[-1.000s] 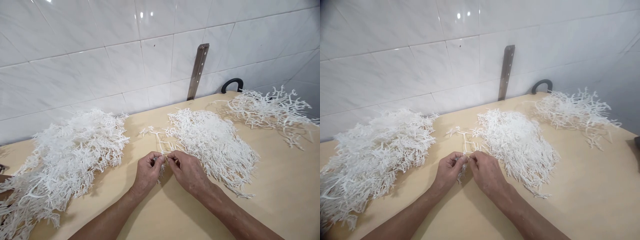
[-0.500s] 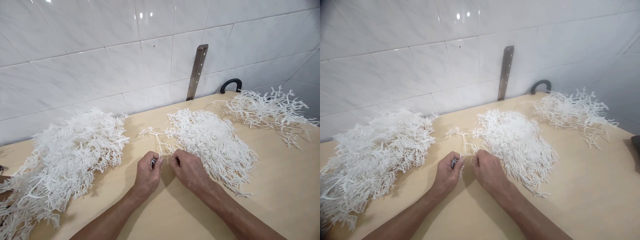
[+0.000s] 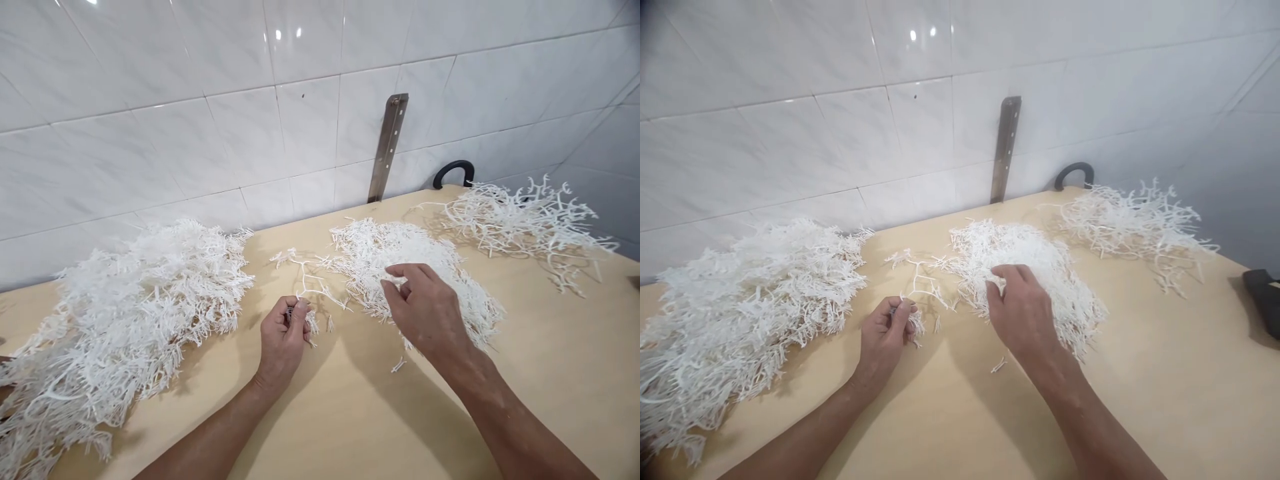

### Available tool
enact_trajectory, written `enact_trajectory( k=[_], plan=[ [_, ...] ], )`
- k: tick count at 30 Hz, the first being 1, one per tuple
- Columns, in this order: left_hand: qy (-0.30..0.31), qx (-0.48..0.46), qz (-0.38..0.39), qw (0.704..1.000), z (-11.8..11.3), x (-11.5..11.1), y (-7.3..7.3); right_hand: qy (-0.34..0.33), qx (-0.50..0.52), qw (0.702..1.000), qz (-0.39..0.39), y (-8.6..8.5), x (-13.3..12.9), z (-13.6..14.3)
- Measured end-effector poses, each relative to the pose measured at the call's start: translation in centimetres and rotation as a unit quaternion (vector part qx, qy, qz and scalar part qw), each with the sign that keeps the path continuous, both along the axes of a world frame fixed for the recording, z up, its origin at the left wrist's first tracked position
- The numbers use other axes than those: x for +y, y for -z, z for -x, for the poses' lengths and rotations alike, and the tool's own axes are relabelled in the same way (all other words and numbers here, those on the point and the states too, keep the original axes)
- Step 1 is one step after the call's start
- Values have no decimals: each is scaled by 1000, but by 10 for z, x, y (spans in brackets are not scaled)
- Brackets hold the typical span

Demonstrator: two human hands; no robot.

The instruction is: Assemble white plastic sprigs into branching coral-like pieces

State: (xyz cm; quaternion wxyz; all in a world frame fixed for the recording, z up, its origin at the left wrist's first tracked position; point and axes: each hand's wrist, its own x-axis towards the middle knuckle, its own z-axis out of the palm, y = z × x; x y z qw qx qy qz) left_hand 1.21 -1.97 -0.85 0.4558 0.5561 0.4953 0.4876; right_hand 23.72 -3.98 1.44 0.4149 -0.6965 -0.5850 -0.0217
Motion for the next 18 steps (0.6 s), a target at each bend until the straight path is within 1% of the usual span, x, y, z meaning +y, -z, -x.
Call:
enact_trajectory(
  k=[1, 2, 3, 4, 5, 6, 7, 8, 9, 10, 11, 13, 14, 15, 16, 18],
  plan=[
    [-1, -8, -3, 1000, 0, 0, -1, -39, 8, 999, 25, 0, -2, 5],
    [-3, -16, -8, 1000, 0, 0, -2, -94, 23, 993, 65, 1, -5, 10],
    [-5, -23, -13, 1000, 0, 0, -3, -160, 43, 979, 116, 1, -8, 17],
    [-6, -29, -17, 999, 0, 0, -4, -228, 69, 957, 168, 2, -10, 24],
    [-7, -33, -21, 999, 0, 0, -5, -286, 104, 927, 217, 4, -13, 31],
    [-7, -37, -24, 999, 0, 0, -5, -331, 147, 895, 259, 6, -14, 37],
    [-4, -41, -24, 999, 0, -1, -6, -361, 192, 863, 297, 9, -14, 42],
    [1, -47, -21, 999, 0, -1, -6, -375, 234, 836, 325, 12, -13, 45],
    [5, -56, -15, 998, 0, -1, -7, -370, 268, 821, 341, 15, -11, 46],
    [8, -66, -7, 998, 0, -1, -7, -346, 290, 824, 342, 17, -8, 46],
    [11, -79, 2, 997, -1, -1, -7, -302, 299, 843, 329, 19, -5, 43],
    [14, -105, 15, 994, -1, 0, -8, -176, 278, 905, 270, 21, 0, 36],
    [15, -117, 20, 993, -2, 0, -9, -127, 258, 926, 244, 21, 1, 32],
    [18, -128, 24, 991, -2, 0, -9, -97, 240, 939, 225, 21, 2, 29],
    [22, -137, 28, 990, -2, 0, -9, -85, 227, 947, 212, 20, 1, 26],
    [33, -147, 39, 988, -2, 0, -9, -95, 211, 955, 186, 18, -2, 26]
  ],
)
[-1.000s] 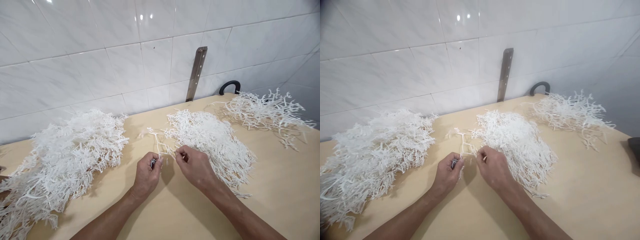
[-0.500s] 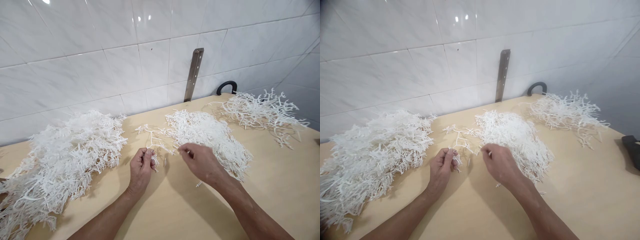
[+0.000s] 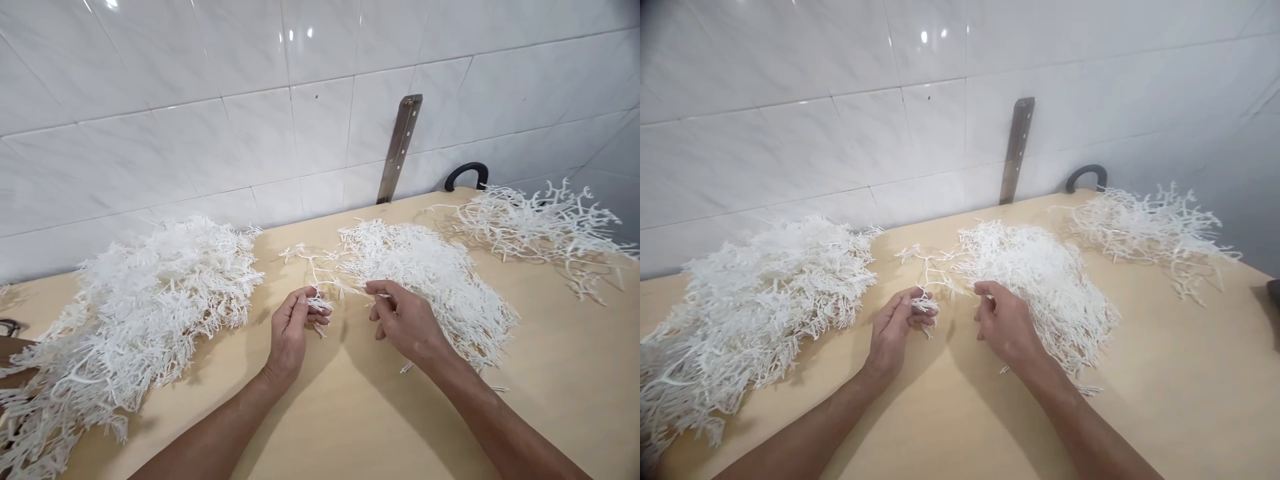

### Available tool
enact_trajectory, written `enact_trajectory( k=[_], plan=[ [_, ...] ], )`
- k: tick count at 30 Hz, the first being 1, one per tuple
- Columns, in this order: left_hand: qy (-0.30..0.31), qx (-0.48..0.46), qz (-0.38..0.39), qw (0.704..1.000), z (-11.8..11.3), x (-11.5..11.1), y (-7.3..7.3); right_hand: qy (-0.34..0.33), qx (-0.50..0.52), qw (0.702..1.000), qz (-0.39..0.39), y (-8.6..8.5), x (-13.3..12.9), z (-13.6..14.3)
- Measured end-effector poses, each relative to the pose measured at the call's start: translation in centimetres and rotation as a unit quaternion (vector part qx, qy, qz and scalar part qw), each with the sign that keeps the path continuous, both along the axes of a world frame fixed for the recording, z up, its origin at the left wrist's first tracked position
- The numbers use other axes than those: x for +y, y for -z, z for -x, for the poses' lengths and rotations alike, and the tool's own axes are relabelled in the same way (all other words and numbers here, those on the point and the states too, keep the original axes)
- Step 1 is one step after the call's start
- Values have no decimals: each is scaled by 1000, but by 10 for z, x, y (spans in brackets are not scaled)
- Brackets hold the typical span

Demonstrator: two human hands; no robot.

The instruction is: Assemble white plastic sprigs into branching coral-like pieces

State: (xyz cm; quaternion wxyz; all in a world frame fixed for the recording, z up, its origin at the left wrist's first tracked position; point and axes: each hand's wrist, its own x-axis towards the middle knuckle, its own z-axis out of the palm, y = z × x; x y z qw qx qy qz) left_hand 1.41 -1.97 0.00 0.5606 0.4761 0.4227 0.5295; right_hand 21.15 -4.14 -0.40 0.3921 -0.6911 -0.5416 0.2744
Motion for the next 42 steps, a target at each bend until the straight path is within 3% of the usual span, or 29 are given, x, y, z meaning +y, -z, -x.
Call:
enact_trajectory(
  k=[4, 7, 9, 11, 13, 15, 22, 25, 28, 31, 35, 42],
  plan=[
    [24, -23, 18, 999, 0, -2, 2, 34, -74, 989, -126, -6, -7, 7],
    [39, -41, 18, 998, 0, -4, 4, 69, -131, 958, -245, -14, -11, 14],
    [53, -41, 14, 998, 0, -6, 5, 35, -135, 944, -299, -19, -15, 20],
    [70, -29, 1, 997, 0, -8, 7, -46, -127, 939, -315, -19, -17, 28],
    [95, 0, -24, 995, 0, -10, 8, -123, -128, 936, -304, -16, -18, 36],
    [124, 40, -57, 990, 1, -12, 10, -153, -142, 936, -282, -11, -17, 42],
    [152, 143, -144, 967, 1, -18, 7, -119, -161, 950, -240, -4, -8, 44],
    [101, 195, -170, 961, 2, -16, 2, -130, -119, 956, -232, -5, -6, 39],
    [-13, 228, -193, 954, 4, -9, -2, -122, -72, 966, -214, -3, -4, 35],
    [-52, 195, -125, 971, 4, 0, -5, -111, -14, 977, -179, 0, -5, 33],
    [-2, 102, -7, 995, 4, 9, -6, -141, 84, 975, -147, -1, -8, 35],
    [79, 23, 53, 995, 8, 12, -7, -181, 219, 955, -85, -9, -10, 35]
  ],
)
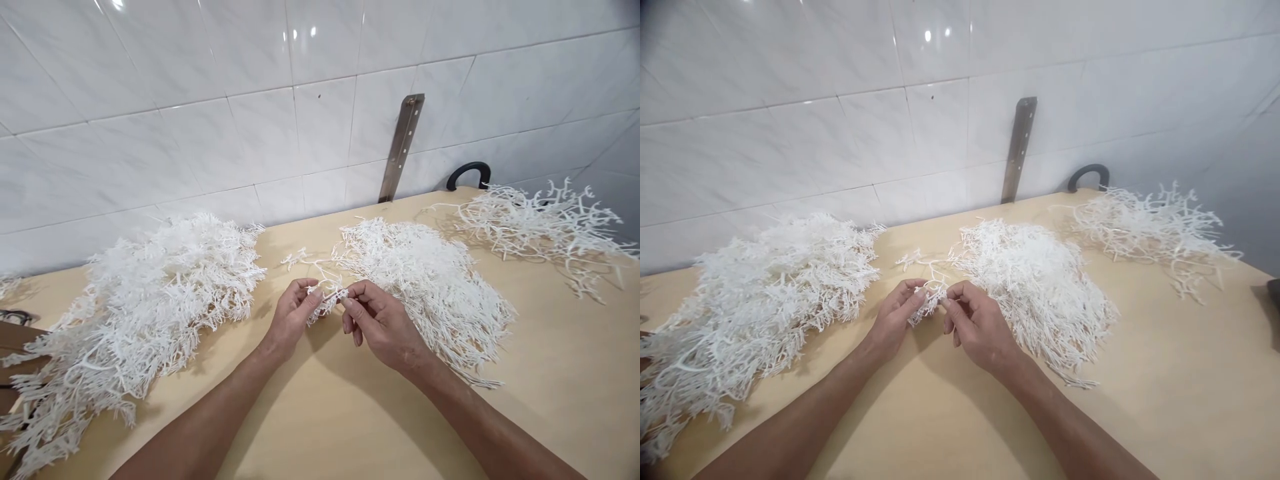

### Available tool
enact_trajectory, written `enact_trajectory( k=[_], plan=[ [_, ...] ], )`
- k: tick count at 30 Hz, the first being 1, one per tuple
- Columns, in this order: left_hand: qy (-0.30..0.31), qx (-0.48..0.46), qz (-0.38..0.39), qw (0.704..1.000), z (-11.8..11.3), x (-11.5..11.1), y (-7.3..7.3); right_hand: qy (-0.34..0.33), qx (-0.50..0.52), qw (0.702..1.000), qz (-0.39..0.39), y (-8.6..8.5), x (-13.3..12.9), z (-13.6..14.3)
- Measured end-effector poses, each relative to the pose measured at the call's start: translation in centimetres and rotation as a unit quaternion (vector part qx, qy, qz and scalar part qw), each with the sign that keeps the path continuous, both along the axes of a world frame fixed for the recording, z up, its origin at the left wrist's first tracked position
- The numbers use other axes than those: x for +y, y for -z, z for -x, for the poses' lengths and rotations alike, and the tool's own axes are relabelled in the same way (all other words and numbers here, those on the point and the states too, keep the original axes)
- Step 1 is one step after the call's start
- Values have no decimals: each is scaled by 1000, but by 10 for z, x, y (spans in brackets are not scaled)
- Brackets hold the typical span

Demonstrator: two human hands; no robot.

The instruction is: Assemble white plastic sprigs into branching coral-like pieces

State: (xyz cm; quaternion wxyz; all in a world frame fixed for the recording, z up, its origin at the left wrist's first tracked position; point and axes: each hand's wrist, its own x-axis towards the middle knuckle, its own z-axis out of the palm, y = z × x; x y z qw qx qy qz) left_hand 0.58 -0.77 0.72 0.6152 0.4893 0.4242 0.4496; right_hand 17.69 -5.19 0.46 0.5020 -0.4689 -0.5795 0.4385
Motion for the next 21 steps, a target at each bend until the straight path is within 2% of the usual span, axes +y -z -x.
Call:
enact_trajectory(
  k=[8, 16, 21],
  plan=[
    [143, -83, 91, 982, 8, 8, -3, -49, -1, 999, 8, -1, 1, -7],
    [165, -111, 142, 970, 10, 10, -6, -88, -24, 995, 41, 0, 3, -12],
    [175, -127, 137, 967, 9, 9, -8, -111, -35, 992, 50, 0, 2, -12]
  ],
)
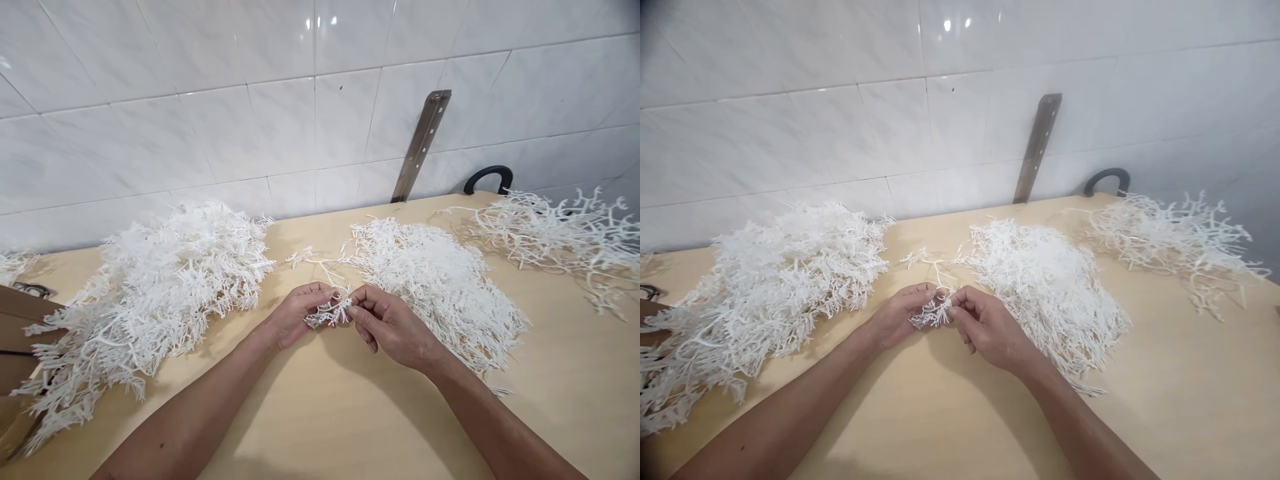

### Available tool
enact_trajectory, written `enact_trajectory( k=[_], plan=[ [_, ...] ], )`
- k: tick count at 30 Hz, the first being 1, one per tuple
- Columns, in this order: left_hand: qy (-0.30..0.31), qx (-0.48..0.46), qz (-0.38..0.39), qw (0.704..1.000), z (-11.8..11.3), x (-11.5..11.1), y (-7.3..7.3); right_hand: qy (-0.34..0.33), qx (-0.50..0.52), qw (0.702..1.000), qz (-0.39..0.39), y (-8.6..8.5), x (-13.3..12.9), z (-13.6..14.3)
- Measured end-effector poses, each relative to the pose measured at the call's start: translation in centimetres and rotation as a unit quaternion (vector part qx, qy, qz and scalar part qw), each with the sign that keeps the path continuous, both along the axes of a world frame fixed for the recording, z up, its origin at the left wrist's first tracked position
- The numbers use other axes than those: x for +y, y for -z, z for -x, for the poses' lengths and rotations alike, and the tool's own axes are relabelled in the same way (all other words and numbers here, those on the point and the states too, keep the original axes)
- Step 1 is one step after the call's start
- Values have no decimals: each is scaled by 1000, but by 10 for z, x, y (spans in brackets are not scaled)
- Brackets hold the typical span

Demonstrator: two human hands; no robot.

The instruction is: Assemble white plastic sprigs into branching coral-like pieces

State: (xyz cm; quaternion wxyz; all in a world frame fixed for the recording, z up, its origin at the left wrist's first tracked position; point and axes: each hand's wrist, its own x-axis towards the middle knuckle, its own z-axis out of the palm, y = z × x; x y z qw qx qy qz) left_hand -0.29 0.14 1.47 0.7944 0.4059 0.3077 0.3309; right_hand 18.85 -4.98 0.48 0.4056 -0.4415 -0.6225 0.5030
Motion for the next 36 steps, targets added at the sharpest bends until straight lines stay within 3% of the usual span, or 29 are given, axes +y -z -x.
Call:
enact_trajectory(
  k=[6, 16, 22, 30, 36],
  plan=[
    [55, 74, -6, 996, 1, -1, -1, -15, 5, 1000, -2, -5, -3, -1],
    [33, 46, -16, 998, 4, 2, 6, 36, -33, 999, 11, -3, -1, -6],
    [63, 47, -31, 996, 2, 1, 6, 60, -70, 995, 27, -6, 0, -6],
    [1, 98, -53, 994, -5, -6, 7, 50, -88, 994, 33, -4, 0, -6],
    [8, 146, -103, 984, -6, -8, 6, 38, -90, 994, 40, -3, -1, -9]
  ],
)
